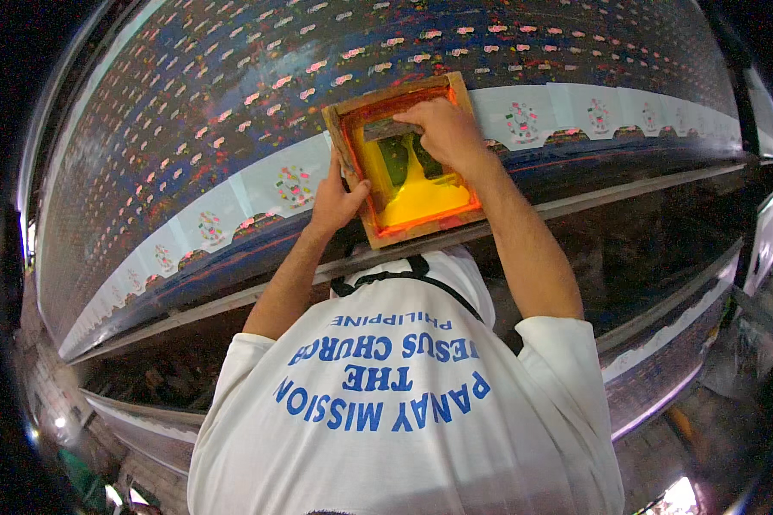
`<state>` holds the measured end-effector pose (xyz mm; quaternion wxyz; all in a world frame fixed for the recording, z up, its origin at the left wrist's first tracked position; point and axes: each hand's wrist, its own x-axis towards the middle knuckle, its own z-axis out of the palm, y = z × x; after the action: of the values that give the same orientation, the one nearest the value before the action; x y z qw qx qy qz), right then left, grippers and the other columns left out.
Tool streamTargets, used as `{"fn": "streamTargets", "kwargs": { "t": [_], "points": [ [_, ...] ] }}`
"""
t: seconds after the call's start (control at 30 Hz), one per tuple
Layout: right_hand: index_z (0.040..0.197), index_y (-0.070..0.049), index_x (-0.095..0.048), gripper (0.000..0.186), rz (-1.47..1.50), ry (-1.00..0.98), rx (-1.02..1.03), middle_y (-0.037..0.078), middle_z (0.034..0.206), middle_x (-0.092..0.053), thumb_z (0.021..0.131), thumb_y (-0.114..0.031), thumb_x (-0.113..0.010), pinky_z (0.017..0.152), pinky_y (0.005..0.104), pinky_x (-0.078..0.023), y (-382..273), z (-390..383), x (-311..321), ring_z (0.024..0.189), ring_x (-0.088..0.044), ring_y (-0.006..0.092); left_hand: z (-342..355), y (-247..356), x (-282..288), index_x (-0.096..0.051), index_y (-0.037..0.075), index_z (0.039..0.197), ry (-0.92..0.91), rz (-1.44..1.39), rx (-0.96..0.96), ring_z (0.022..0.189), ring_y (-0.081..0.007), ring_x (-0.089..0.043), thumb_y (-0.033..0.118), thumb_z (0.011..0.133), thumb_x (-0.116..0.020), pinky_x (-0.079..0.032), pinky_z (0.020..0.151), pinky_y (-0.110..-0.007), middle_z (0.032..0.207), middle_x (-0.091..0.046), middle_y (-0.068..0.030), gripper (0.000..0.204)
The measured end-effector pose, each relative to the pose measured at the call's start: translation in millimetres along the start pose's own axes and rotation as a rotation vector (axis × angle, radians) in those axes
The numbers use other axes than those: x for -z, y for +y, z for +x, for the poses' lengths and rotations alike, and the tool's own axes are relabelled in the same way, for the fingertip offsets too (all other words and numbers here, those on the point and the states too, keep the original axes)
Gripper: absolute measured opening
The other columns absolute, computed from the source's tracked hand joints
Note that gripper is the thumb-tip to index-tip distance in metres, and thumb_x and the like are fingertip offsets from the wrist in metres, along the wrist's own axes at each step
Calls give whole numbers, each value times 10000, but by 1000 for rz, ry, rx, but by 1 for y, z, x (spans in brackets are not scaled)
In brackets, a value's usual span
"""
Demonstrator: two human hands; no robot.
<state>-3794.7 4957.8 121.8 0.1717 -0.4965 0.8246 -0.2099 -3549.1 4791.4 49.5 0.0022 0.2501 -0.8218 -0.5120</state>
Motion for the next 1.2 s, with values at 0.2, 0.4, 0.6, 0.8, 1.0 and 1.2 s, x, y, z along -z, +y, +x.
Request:
{"fn": "streamTargets", "kwargs": {
  "t": [0.2,0.4,0.6,0.8,1.0,1.2],
  "points": [
    [1383,-121,-788,636,-17,-29,-56,142,1381,-748,842,144,-584,1162,467,-519,-31,-95,-19,1290,-659,365,-4,-3,-5,-45,39,1770,27,19,12,806,-503,-780,343,922,-762,-651,756,-542,899,-784,-310,1152],
    [1360,-135,-800,602,9,12,-60,124,1369,-743,819,78,-645,1145,477,-520,-45,-130,-24,1284,-647,352,-2,-9,-10,-63,45,1770,46,31,13,803,-497,-777,336,924,-764,-646,756,-541,879,-782,-296,1137],
    [1390,-147,-782,585,16,-44,-33,103,1412,-720,830,7,-717,1166,482,-499,-37,-126,-13,1326,-622,335,-5,-5,-7,-69,67,1776,99,38,-29,876,-444,-808,252,921,-770,-653,792,-505,1010,-812,-265,1120],
    [1372,-144,-791,566,34,18,-12,98,1387,-730,842,36,-706,1155,484,-501,8,-145,23,1325,-630,319,4,94,-29,-55,81,1787,6,-113,198,922,-353,-832,169,944,-749,-663,832,-436,1164,-827,-213,1095],
    [1378,-151,-784,549,12,27,4,90,1389,-718,846,-22,-741,1201,487,-465,97,-179,81,1333,-616,319,45,108,-126,-77,49,1779,96,22,-67,1006,-354,-830,167,947,-774,-655,876,-422,1219,-819,-210,1092],
    [1383,-146,-782,554,-25,26,-8,97,1409,-705,838,-49,-753,1228,492,-444,154,-200,107,1349,-602,319,73,153,-182,-144,48,1769,87,-74,16,896,-318,-833,165,932,-773,-660,798,-416,1144,-824,-223,1053]
  ]
}}
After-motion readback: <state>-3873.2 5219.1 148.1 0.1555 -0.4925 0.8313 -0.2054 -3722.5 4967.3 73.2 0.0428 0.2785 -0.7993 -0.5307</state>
